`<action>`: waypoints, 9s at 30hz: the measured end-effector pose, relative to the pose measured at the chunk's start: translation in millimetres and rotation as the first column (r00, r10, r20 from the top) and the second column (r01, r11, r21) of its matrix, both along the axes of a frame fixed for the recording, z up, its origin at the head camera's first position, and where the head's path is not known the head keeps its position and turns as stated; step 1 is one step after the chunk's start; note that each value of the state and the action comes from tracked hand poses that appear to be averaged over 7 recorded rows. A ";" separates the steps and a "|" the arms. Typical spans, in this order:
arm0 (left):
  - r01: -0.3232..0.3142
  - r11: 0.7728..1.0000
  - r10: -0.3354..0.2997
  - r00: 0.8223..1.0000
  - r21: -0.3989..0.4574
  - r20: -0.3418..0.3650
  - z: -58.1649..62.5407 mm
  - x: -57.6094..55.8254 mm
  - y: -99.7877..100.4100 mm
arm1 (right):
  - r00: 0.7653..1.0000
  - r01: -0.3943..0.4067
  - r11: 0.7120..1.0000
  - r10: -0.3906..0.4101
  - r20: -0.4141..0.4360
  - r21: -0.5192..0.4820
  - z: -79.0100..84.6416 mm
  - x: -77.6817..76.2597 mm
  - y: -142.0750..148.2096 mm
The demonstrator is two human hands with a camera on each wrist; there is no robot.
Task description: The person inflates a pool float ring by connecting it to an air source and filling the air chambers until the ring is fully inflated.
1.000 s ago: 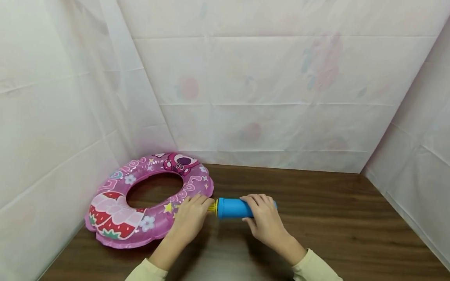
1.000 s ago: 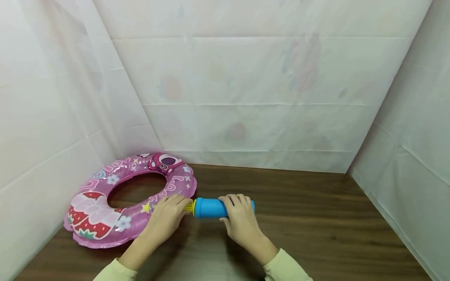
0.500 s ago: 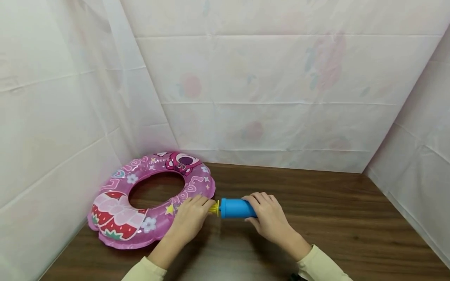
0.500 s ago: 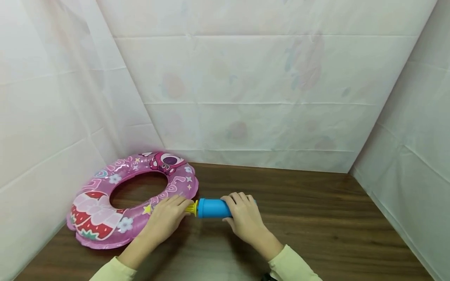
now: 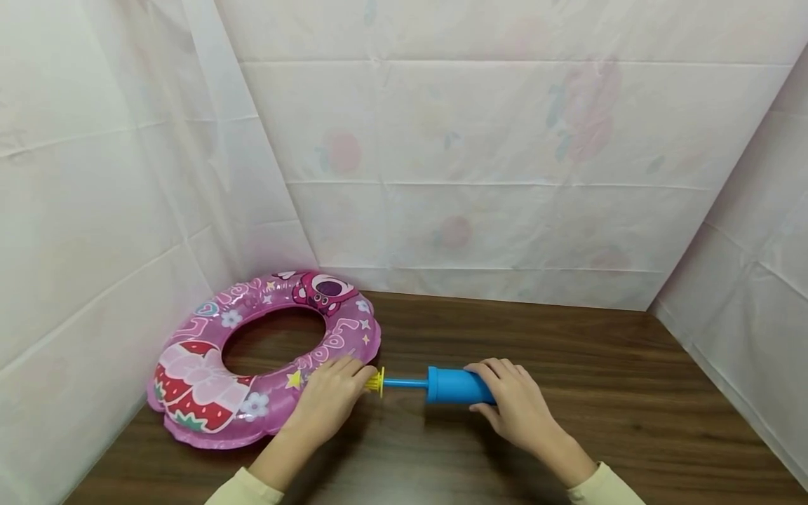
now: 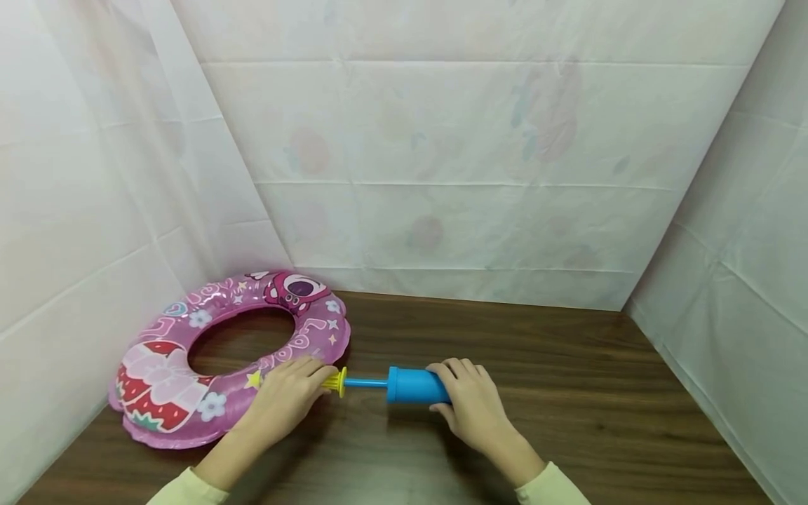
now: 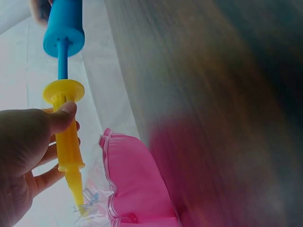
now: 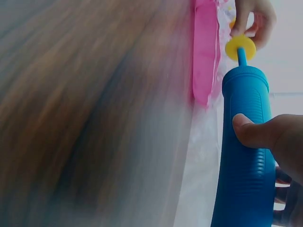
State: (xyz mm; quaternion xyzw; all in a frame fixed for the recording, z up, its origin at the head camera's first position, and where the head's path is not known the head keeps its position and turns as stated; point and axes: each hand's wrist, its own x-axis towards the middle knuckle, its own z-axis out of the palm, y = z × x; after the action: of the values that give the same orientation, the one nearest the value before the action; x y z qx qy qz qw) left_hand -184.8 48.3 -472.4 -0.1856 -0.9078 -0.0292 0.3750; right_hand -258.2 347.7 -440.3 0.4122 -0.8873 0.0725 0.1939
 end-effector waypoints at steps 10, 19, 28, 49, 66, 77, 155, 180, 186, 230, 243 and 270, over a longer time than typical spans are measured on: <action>-0.022 1.000 0.022 0.999 0.002 0.040 3.8 2.5 0.8 | 1.000 0.023 1.000 -0.023 -0.016 0.011 7.4 -6.2 34.2; -0.071 0.996 0.073 0.996 -0.054 0.041 9.2 9.0 2.7 | 0.999 -0.007 1.000 0.008 -0.048 0.016 7.0 -5.4 47.1; -0.202 0.966 0.223 0.967 -0.161 0.123 14.3 9.6 18.9 | 0.998 -0.009 1.000 0.008 -0.060 -0.021 13.5 -0.6 51.4; -0.198 0.971 0.221 0.958 -0.135 0.185 15.7 12.6 22.6 | 1.000 0.013 1.000 -0.013 -0.005 0.011 11.3 30.5 -47.3; -0.138 0.989 0.144 0.980 -0.054 0.141 16.5 13.2 13.0 | 0.999 0.033 0.998 -0.034 -0.023 -0.054 16.6 38.6 -74.2; -0.138 0.990 0.139 0.981 -0.020 0.132 14.2 11.1 8.7 | 0.999 0.035 0.998 -0.034 0.022 -0.047 11.9 33.3 -67.9; -0.139 0.988 0.150 0.959 -0.064 0.240 25.7 15.3 9.9 | 0.997 0.067 0.998 -0.067 -0.030 0.005 20.8 45.1 -75.5; -0.079 0.995 0.089 0.975 -0.059 0.204 15.6 16.1 1.8 | 0.984 0.150 0.985 -0.158 0.088 0.089 16.6 53.6 -42.1; -0.075 0.995 0.084 0.983 -0.061 0.161 11.7 15.8 0.5 | 0.983 0.161 0.983 -0.168 0.074 0.092 18.9 54.4 -20.8; -0.063 0.998 0.060 0.983 0.012 0.174 15.6 15.1 1.8 | 0.989 0.107 0.990 -0.096 -0.114 0.087 61.5 49.4 22.6; -0.086 0.995 0.079 0.988 0.045 0.133 14.8 13.6 7.3 | 0.981 0.106 0.991 -0.091 -0.172 0.083 59.0 51.9 -47.4; -0.119 0.993 0.114 0.967 0.010 0.228 17.4 16.6 6.3 | 0.994 0.108 0.994 -0.108 -0.001 0.006 30.3 58.0 -79.4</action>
State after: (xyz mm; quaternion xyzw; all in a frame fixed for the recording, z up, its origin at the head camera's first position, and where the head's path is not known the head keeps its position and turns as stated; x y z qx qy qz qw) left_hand -168.2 54.6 -455.0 -0.1228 -0.9537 -0.0390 0.2718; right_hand -200.2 268.3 -410.0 0.3644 -0.9083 0.0590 0.1968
